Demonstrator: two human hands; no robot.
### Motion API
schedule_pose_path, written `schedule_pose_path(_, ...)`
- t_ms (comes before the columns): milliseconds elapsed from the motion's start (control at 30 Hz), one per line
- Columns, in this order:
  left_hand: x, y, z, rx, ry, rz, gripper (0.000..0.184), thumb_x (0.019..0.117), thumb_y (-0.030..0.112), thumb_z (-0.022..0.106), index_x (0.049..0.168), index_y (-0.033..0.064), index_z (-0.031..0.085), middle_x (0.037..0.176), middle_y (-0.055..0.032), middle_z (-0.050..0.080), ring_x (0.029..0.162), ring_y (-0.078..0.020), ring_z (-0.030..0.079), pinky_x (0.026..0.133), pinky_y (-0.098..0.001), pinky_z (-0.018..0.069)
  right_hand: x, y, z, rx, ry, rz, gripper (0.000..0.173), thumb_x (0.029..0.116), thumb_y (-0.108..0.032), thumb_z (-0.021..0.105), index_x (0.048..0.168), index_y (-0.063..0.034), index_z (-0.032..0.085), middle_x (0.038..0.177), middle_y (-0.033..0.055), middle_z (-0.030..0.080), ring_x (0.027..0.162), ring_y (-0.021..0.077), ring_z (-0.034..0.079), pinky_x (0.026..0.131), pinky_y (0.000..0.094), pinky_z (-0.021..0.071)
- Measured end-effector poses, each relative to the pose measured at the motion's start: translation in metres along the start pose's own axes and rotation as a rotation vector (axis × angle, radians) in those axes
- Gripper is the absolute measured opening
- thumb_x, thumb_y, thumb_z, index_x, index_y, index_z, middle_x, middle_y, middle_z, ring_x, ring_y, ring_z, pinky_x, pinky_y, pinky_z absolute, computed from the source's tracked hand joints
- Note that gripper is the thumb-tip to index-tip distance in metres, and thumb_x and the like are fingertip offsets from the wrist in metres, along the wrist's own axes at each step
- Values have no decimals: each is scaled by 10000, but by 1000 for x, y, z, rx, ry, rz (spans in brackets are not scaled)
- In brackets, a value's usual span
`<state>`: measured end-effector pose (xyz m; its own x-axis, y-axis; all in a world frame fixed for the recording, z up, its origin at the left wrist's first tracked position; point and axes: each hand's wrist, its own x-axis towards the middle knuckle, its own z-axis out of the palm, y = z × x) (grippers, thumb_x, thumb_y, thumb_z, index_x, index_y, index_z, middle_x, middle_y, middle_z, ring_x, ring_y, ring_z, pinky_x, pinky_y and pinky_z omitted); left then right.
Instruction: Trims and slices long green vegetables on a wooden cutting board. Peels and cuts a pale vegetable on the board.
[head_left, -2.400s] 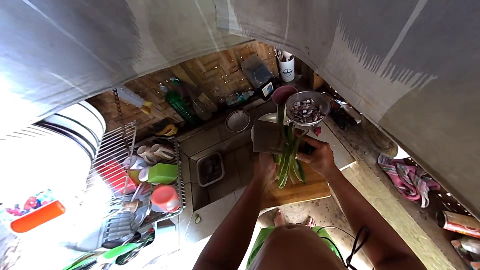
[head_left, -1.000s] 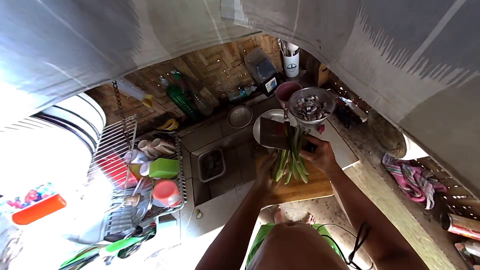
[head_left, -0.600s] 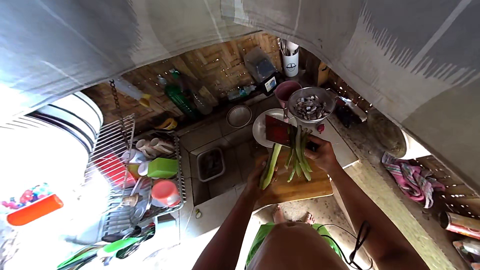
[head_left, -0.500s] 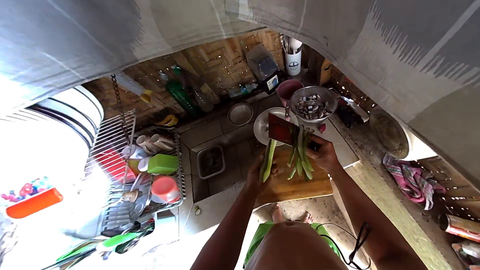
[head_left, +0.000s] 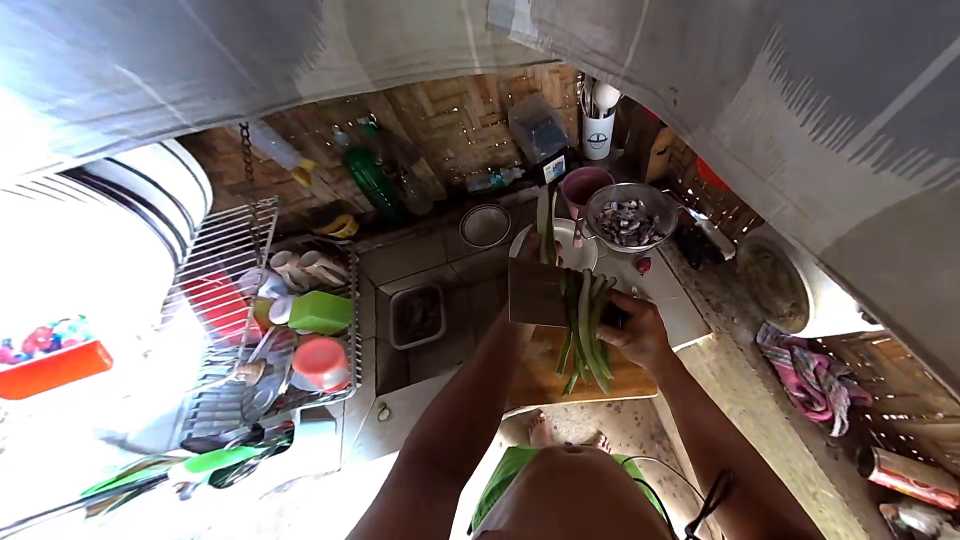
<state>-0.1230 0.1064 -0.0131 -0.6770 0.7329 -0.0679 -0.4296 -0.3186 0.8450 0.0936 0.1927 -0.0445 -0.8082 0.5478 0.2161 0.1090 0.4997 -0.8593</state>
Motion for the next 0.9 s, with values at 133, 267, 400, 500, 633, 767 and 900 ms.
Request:
schedule_pose_path(133,15,0,14,9,81,-61,403,1123,334,124,1244,168,470,748,-26,636,500,-118,563,455,-264,499,-2,-5,-5,-79,11,6,668,764,-689,754,1212,-192,758,997,30,767,911,172,719,834,505,587)
schedule_pose_path(267,12,2,27,31,122,-56,417,1122,328,118,1234,145,476,744,-31,633,495,-121,566,461,-271,504,-2,-8,-9,-116,17,29,673,769,-665,755,1226,-171,748,980,56,760,889,210,715,815,529,579)
schedule_pose_path(400,11,1,31,-9,142,-67,429,1129,341,135,1151,137,511,715,-27,634,506,-122,578,466,-265,504,-1,-8,-11,-106,9,39,676,766,-675,760,1239,-192,745,988,50,762,904,200,716,830,524,577)
schedule_pose_path(500,13,-3,28,-41,139,-59,447,1123,351,128,1141,140,522,718,-31,643,512,-131,586,473,-273,508,0,-7,-11,-105,15,24,689,759,-699,747,1230,-197,749,965,49,760,881,200,714,806,524,575)
schedule_pose_path(633,9,-1,23,-14,42,-46,487,1126,320,113,1035,114,545,701,-19,647,520,-119,586,514,-281,528,0,-9,-12,-111,7,14,674,763,-692,748,1226,-203,750,972,37,762,890,187,715,812,515,578)
schedule_pose_path(767,11,4,30,11,101,-122,514,1120,367,64,1034,134,514,663,0,605,491,-114,551,492,-283,511,1,-11,-13,-118,5,6,664,765,-682,754,1217,-197,754,988,46,764,911,203,718,824,532,575)
schedule_pose_path(900,13,0,26,-39,81,-112,517,1117,365,60,1038,140,518,663,-10,620,485,-123,560,480,-284,512,0,-11,-13,-139,7,14,690,761,-704,743,1224,-194,752,990,47,763,912,209,717,818,533,573)
